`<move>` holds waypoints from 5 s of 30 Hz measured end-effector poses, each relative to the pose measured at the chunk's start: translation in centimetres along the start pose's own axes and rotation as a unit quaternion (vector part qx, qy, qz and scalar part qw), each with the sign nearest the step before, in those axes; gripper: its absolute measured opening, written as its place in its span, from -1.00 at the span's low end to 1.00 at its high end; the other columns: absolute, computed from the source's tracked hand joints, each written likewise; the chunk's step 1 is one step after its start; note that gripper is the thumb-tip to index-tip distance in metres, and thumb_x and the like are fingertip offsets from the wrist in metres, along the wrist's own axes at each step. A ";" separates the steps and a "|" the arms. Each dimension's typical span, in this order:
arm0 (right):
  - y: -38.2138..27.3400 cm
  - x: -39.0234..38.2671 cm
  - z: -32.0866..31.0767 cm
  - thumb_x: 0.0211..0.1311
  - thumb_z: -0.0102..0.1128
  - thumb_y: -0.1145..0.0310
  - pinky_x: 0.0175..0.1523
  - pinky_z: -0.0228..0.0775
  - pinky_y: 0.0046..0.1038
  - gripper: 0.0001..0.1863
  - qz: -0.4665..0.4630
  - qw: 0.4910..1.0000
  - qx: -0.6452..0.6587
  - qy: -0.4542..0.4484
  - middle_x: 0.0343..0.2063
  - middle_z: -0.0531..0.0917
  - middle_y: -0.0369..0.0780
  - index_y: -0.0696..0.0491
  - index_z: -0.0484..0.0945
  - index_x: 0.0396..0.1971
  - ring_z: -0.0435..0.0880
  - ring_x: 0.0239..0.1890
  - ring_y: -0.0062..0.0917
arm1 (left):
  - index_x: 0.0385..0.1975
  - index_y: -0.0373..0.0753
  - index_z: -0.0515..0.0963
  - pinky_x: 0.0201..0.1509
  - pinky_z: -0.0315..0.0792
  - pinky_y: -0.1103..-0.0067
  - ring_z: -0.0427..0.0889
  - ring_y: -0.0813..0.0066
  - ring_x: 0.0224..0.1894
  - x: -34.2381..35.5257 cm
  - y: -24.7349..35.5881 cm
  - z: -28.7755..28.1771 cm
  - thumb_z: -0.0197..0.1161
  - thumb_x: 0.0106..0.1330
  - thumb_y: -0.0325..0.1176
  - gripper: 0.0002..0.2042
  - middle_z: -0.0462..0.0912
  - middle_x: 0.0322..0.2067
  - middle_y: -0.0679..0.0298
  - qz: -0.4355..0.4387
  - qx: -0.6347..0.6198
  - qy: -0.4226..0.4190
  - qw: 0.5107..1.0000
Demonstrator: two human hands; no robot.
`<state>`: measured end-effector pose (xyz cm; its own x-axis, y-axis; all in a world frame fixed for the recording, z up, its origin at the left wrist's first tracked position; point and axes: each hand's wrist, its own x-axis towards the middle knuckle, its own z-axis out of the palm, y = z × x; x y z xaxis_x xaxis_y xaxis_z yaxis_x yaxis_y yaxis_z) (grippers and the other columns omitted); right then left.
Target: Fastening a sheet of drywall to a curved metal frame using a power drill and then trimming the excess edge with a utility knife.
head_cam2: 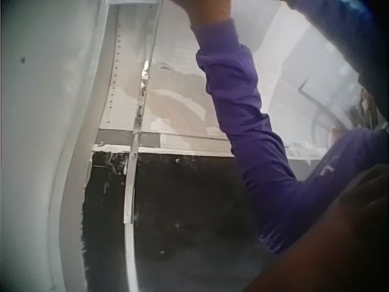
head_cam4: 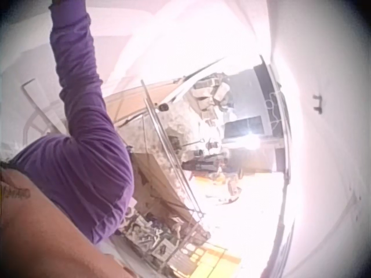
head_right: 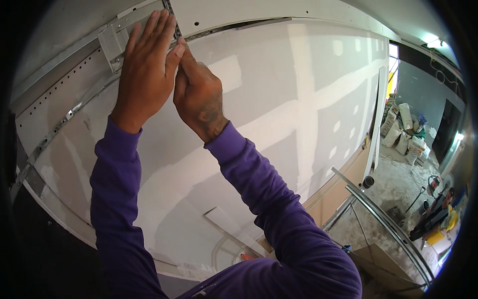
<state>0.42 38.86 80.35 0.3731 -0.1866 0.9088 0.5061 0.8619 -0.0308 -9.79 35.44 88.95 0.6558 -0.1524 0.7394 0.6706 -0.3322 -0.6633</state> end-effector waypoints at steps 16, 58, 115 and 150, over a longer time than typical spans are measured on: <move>0.1 -1.0 -1.2 0.37 0.02 0.66 -0.18 0.65 -0.41 -0.54 0.020 1.000 0.005 -0.016 -0.08 0.75 0.04 0.20 0.51 0.26 0.82 -0.28 -0.27 | 0.43 -0.38 0.29 0.64 -0.12 0.14 0.16 0.16 0.56 -0.4 -0.3 -0.6 -0.01 0.60 -0.26 -0.51 0.37 0.42 0.02 0.046 0.015 -0.043 0.998; -0.8 1.8 -1.1 0.37 0.09 0.44 -0.42 0.52 -0.10 -0.35 0.006 0.989 -0.128 -0.069 -0.60 0.60 -0.04 -0.05 0.26 0.46 0.65 -0.58 -0.11 | 0.39 -0.44 0.31 0.62 -0.10 0.10 0.23 0.09 0.52 2.6 -2.1 -3.2 0.17 0.47 -0.16 -0.39 0.37 0.40 -0.09 0.025 0.031 -0.065 0.997; -18.0 -34.2 -52.2 0.39 0.00 0.19 -0.31 0.59 -0.15 -0.56 0.523 0.585 -0.349 -0.513 -0.32 0.75 -0.11 -0.12 0.49 0.24 0.73 -0.44 -0.14 | -0.13 -0.28 0.60 -0.03 0.51 0.07 0.68 -0.14 -0.15 -57.7 54.7 0.4 0.14 0.44 -0.08 -0.65 0.71 -0.17 -0.09 -0.182 -0.658 -0.568 0.459; -20.0 -33.3 -54.6 0.40 0.11 0.07 -0.46 0.58 -0.16 -0.53 0.367 0.494 -0.295 -0.731 -0.58 0.71 -0.19 -0.17 0.45 0.26 0.76 -0.52 -0.24 | 0.03 -0.19 0.70 0.10 0.58 0.19 0.72 -0.07 -0.03 -66.9 60.7 -8.0 0.11 0.36 0.18 -0.44 0.73 0.00 -0.01 -0.089 -0.487 -0.754 0.433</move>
<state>20.31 2.08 27.97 -0.1180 0.9855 -0.1222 0.9512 0.0769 -0.2987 -15.67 18.03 0.16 0.5970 0.4924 -0.6333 0.7742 -0.5604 0.2942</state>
